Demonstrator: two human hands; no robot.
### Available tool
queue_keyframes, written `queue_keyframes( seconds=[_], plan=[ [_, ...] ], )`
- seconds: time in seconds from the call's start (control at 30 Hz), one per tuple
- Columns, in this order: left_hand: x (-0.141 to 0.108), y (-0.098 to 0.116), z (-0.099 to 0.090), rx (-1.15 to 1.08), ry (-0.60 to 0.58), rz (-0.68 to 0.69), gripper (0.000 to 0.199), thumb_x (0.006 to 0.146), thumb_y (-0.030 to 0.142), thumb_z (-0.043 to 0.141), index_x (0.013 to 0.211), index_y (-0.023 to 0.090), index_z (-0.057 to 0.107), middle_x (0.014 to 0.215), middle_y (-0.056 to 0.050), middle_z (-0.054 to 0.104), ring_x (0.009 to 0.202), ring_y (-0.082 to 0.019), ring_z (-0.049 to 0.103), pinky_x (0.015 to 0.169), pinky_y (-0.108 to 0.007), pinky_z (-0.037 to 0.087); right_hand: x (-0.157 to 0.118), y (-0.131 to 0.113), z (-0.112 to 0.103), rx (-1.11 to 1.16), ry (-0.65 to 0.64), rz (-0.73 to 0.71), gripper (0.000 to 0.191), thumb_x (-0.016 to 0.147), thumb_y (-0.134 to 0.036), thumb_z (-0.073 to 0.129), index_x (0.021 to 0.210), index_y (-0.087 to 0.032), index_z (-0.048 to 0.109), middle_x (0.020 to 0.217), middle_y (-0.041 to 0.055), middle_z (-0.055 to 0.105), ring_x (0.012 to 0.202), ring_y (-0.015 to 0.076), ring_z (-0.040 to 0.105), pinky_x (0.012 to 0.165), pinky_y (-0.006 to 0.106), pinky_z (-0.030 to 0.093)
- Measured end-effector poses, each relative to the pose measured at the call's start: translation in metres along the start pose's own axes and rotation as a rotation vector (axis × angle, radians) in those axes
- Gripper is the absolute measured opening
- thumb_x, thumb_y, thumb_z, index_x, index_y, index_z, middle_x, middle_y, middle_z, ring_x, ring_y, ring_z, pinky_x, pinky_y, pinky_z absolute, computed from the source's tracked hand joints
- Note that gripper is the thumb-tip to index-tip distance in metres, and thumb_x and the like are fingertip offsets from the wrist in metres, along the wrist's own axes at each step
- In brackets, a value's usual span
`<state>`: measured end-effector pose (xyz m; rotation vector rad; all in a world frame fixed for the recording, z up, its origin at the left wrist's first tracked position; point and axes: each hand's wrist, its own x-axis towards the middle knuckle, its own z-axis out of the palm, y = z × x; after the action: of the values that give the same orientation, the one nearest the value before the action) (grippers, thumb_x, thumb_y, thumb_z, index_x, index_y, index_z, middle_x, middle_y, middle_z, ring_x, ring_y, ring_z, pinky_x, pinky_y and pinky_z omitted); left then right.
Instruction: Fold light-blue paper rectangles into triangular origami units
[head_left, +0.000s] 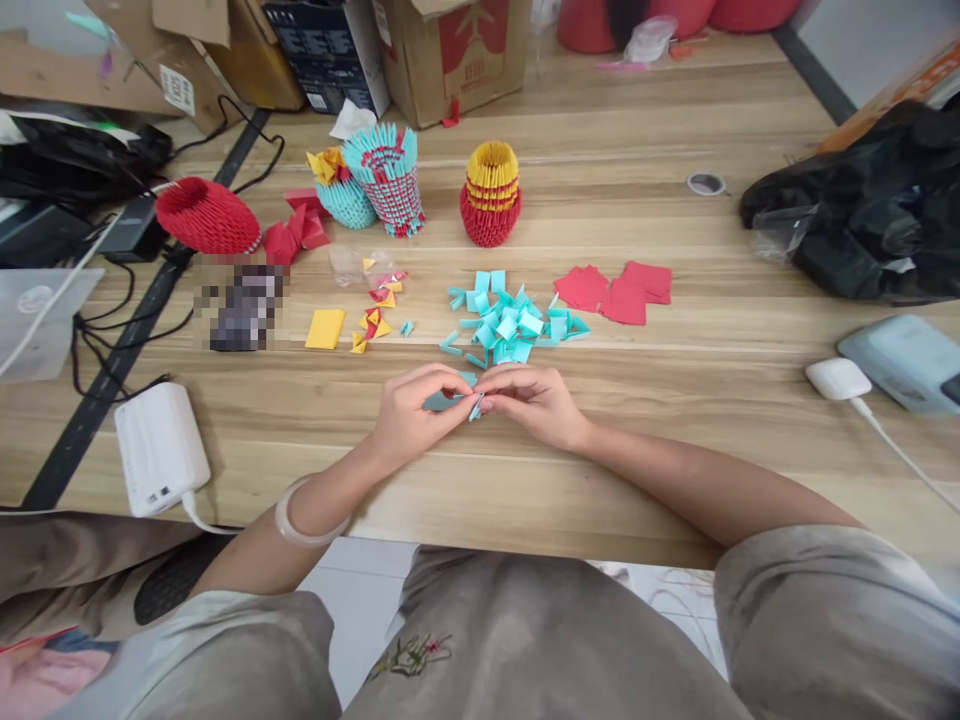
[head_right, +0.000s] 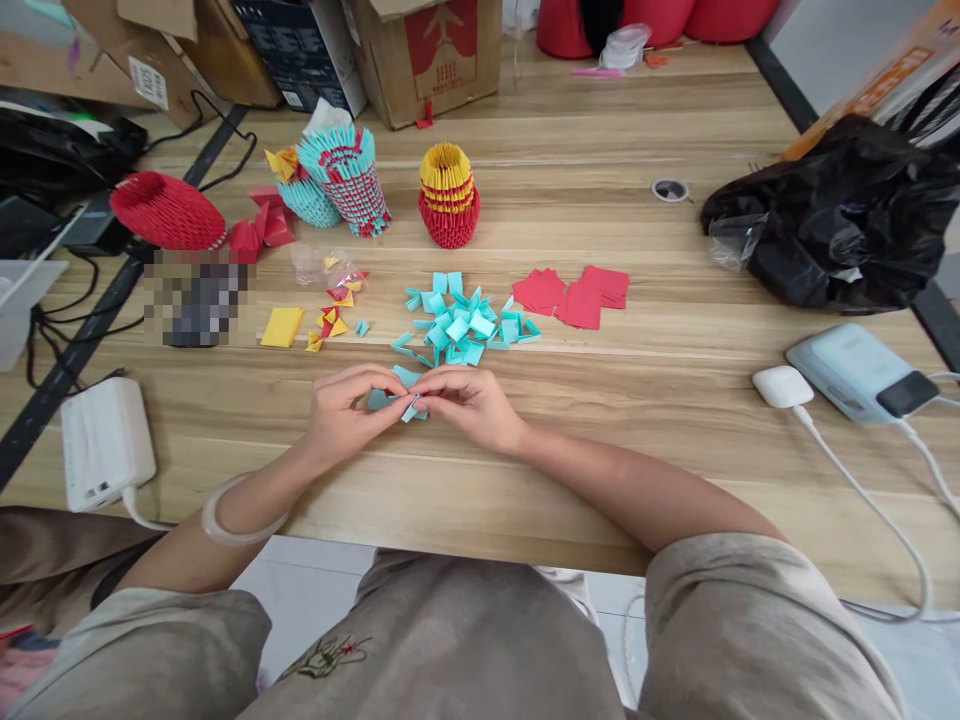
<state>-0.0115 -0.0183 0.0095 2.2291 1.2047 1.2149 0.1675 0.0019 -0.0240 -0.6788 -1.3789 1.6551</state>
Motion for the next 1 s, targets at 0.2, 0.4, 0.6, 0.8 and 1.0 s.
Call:
queue_keyframes(
  seconds=[0.2,0.4,0.6,0.8,1.0],
  plan=[
    [-0.0016,-0.0006,-0.0042,-0.127,-0.051,-0.082,0.009,0.073,0.021,0.068,0.082,0.016,0.069,0.078,-0.007,0.072,0.068,-0.015,0.067,0.064,-0.026,0.054,0.0015,-0.0015,-0.0038,-0.017,0.08,-0.039,0.012,0.071,-0.031,0.077,0.076,-0.021,0.074,0.083,0.0041,0.07,0.078,0.0138,0.065,0.072,0.029,0.055],
    [-0.0026,-0.0031,-0.002,-0.058,-0.012,-0.063,0.007,0.073,0.022,0.072,0.079,0.018,0.071,0.08,-0.005,0.075,0.07,-0.015,0.069,0.068,-0.024,0.057,0.002,-0.0028,-0.0044,-0.077,0.117,-0.106,0.009,0.072,-0.03,0.076,0.074,-0.021,0.073,0.081,0.0041,0.071,0.08,0.0154,0.066,0.074,0.03,0.055],
    [-0.0008,-0.0033,-0.001,-0.038,0.023,-0.015,0.003,0.074,0.018,0.072,0.075,0.016,0.072,0.076,-0.006,0.075,0.068,-0.014,0.071,0.069,-0.022,0.058,0.0027,0.0006,-0.0054,-0.115,0.124,-0.174,0.008,0.073,-0.028,0.075,0.075,-0.021,0.074,0.08,0.0037,0.072,0.078,0.014,0.067,0.071,0.028,0.056],
    [-0.0015,-0.0047,-0.001,-0.05,0.006,-0.016,0.003,0.076,0.015,0.07,0.077,0.017,0.073,0.078,-0.004,0.076,0.069,-0.013,0.071,0.069,-0.02,0.059,0.0028,0.0021,-0.0062,-0.116,0.122,-0.214,0.003,0.073,-0.023,0.075,0.075,-0.021,0.074,0.078,0.0028,0.072,0.075,0.0124,0.066,0.069,0.026,0.056],
    [-0.0004,-0.0039,-0.0025,-0.053,-0.009,-0.034,0.005,0.077,0.015,0.069,0.079,0.017,0.074,0.079,-0.004,0.076,0.069,-0.013,0.072,0.069,-0.02,0.059,0.0039,0.0022,-0.0066,-0.116,0.133,-0.236,0.006,0.071,-0.02,0.076,0.077,-0.022,0.075,0.078,0.002,0.072,0.074,0.0117,0.066,0.067,0.024,0.056]
  ],
)
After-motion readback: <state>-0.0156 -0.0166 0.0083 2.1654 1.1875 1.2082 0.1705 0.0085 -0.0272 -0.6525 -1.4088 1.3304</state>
